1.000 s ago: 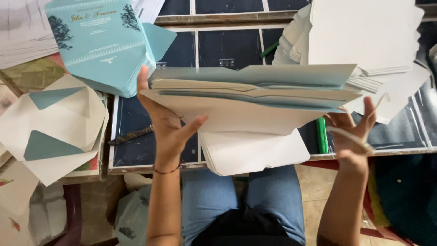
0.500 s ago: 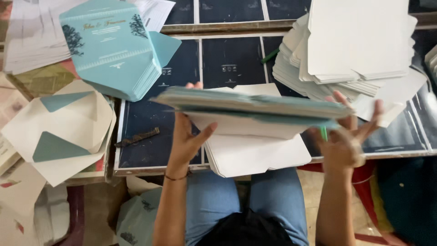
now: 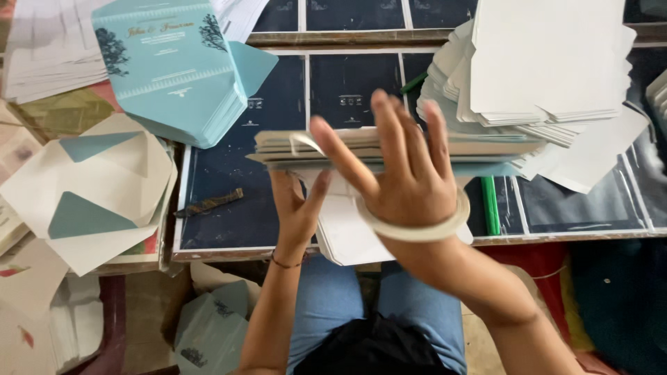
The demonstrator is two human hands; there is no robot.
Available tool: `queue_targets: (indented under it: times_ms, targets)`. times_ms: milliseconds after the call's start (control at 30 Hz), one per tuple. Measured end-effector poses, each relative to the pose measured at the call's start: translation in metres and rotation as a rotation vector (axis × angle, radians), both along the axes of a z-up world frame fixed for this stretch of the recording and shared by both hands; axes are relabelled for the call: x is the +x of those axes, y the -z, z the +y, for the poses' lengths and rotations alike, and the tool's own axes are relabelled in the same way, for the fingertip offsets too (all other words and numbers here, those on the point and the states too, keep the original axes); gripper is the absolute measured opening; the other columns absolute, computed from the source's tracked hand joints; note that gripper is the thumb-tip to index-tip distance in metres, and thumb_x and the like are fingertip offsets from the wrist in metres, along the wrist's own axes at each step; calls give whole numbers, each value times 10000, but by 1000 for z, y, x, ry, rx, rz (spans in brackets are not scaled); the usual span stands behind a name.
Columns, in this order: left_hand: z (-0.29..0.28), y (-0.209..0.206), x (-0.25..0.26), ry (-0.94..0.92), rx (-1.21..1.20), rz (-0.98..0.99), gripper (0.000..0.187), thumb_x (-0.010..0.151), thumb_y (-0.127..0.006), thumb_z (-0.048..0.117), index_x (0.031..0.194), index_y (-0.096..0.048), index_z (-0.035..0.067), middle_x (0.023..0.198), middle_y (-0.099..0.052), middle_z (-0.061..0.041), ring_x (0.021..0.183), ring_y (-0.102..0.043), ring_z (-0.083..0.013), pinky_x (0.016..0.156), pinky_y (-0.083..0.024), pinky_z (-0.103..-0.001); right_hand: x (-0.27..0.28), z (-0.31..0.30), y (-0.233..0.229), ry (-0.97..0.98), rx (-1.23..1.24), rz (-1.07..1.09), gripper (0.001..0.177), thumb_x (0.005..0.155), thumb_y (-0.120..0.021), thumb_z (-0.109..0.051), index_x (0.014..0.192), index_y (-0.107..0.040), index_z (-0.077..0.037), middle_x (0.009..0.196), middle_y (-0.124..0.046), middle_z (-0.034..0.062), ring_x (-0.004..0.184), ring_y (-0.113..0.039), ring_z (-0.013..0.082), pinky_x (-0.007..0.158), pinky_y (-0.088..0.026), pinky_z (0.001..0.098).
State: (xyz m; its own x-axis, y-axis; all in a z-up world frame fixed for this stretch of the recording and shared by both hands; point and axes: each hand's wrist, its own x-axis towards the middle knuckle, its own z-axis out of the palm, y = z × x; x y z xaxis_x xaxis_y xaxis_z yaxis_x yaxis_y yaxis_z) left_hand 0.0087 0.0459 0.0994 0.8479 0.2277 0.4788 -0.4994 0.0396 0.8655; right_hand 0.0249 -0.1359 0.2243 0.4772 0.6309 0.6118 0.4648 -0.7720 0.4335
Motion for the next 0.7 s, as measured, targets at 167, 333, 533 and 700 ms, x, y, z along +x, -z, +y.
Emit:
queue_targets:
  times_ms: [167,333,533,700]
  targets:
    - [14,10,-8,-11,264,-9,616,1158,-611,278,1656,-326,54,1573,-439,-171,1508,-477,-331,1287,-425,-461,8,-8,7,-301,294,-38,369,1241,-763,-202,1574,-604,-184,832,-749,-108,664,-559,74,673,-426,293]
    - [9,6,-15,-97,275,86,1012,1008,-800,380,1730,-146,109,1777,-234,-175,1692,-227,-383,1395,-257,-601,-10,-33,-12,-261,391,106,322,1116,-788,-395,1178,-797,-79,861,-828,18,714,-689,132,752,-453,314]
    - [-28,17,-7,350,-486,313,1123,849,-928,275,1628,-126,171,1631,-363,-185,1540,-401,-360,1262,-411,-568,-40,-82,-4,-219,598,157,543,962,-1031,-341,1201,-693,11,995,-840,61,809,-707,204,976,-506,413]
    - [-47,5,14,248,-588,393,838,814,-911,167,1494,-427,93,1520,-522,-164,1404,-553,-297,1154,-549,-436,-44,-146,40,-216,638,-172,564,1008,-1040,-268,1241,-629,40,1203,-519,154,934,-506,310,866,-466,385]
